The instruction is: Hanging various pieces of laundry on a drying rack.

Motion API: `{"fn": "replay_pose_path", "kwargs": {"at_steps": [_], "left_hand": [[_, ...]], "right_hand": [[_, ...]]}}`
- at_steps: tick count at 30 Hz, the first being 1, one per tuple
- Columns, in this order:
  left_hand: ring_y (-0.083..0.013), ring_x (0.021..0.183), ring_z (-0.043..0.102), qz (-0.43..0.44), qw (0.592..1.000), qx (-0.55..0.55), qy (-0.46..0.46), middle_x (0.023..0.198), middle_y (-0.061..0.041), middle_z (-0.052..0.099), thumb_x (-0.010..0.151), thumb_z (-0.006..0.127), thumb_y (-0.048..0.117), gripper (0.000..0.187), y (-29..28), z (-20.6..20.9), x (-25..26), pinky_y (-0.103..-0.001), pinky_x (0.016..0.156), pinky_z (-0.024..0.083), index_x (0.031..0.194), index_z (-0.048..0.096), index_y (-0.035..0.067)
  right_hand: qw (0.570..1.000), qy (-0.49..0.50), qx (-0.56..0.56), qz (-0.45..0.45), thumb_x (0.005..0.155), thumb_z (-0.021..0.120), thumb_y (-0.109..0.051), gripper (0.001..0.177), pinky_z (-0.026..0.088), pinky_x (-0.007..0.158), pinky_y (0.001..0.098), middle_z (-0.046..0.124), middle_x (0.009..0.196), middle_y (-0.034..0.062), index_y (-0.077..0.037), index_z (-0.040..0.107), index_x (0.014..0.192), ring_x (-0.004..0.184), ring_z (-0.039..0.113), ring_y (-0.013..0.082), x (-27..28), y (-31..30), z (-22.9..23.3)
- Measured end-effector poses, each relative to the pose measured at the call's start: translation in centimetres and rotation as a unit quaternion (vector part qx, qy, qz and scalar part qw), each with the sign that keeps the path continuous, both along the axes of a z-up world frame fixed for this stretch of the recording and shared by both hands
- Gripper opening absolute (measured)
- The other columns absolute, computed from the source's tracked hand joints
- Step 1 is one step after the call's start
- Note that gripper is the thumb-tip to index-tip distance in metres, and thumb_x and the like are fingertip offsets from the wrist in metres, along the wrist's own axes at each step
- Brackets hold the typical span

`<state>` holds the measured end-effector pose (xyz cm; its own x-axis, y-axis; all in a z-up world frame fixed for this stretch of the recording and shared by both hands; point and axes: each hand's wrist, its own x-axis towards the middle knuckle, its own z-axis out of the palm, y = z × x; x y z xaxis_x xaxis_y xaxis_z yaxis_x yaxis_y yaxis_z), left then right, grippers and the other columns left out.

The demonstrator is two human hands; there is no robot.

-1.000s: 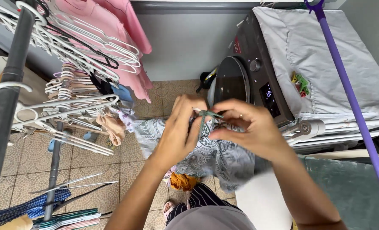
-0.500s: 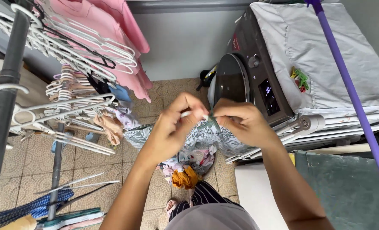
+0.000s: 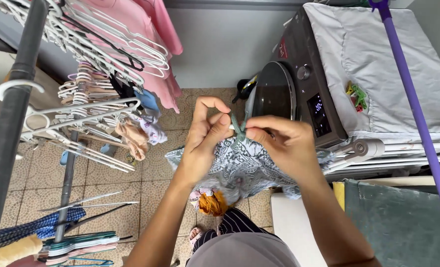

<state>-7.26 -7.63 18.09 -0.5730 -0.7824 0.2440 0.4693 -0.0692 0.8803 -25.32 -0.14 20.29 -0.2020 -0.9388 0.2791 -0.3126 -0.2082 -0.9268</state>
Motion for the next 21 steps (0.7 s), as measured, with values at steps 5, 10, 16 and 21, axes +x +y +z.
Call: {"fn": "replay_pose_path", "kwargs": {"at_steps": [5,10,16,21], "left_hand": [[-0.0100,0.091,0.055,0.016,1.000,-0.005,0.000,0.097,-0.003,0.057,0.110,0.052,0.018,0.019,1.1,-0.1,-0.2,-0.027,0.087,0.049,0.123,0.042,0.010],[-0.0126,0.088,0.055,0.107,0.970,-0.193,-0.104,0.097,-0.004,0.053,0.094,0.072,0.025,0.043,1.7,0.6,-0.5,-0.029,0.078,0.051,0.119,0.041,0.008],[-0.0272,0.093,0.060,0.159,0.888,-0.405,-0.151,0.103,-0.015,0.054,0.087,0.083,0.030,0.057,2.0,1.5,-0.2,-0.038,0.080,0.054,0.116,0.042,0.005],[-0.0355,0.095,0.062,0.241,0.827,-0.472,-0.186,0.101,-0.017,0.057,0.092,0.077,0.032,0.048,2.3,2.4,-1.1,-0.045,0.081,0.054,0.112,0.046,0.000]], "right_hand": [[0.990,-0.115,0.065,0.045,0.088,0.078,0.002,0.018,0.057,0.078,0.0256,0.076,0.097,0.0089,0.002,0.077,0.105,0.088,0.069,0.0118,-1.5,-0.2,-1.9],[0.914,-0.341,0.119,0.186,0.092,0.072,0.005,0.011,0.056,0.075,0.0297,0.074,0.096,0.0103,0.004,0.073,0.103,0.088,0.070,0.0159,-2.3,-0.6,-3.8],[0.869,-0.432,0.100,0.221,0.096,0.068,-0.001,0.012,0.053,0.087,0.0286,0.071,0.100,0.0090,0.002,0.068,0.108,0.095,0.067,0.0160,-2.1,-1.0,-6.3],[0.857,-0.456,0.044,0.236,0.092,0.072,-0.005,0.026,0.049,0.094,0.0278,0.065,0.108,0.0029,-0.004,0.062,0.116,0.105,0.062,0.0139,-1.1,-0.8,-5.5]]}}
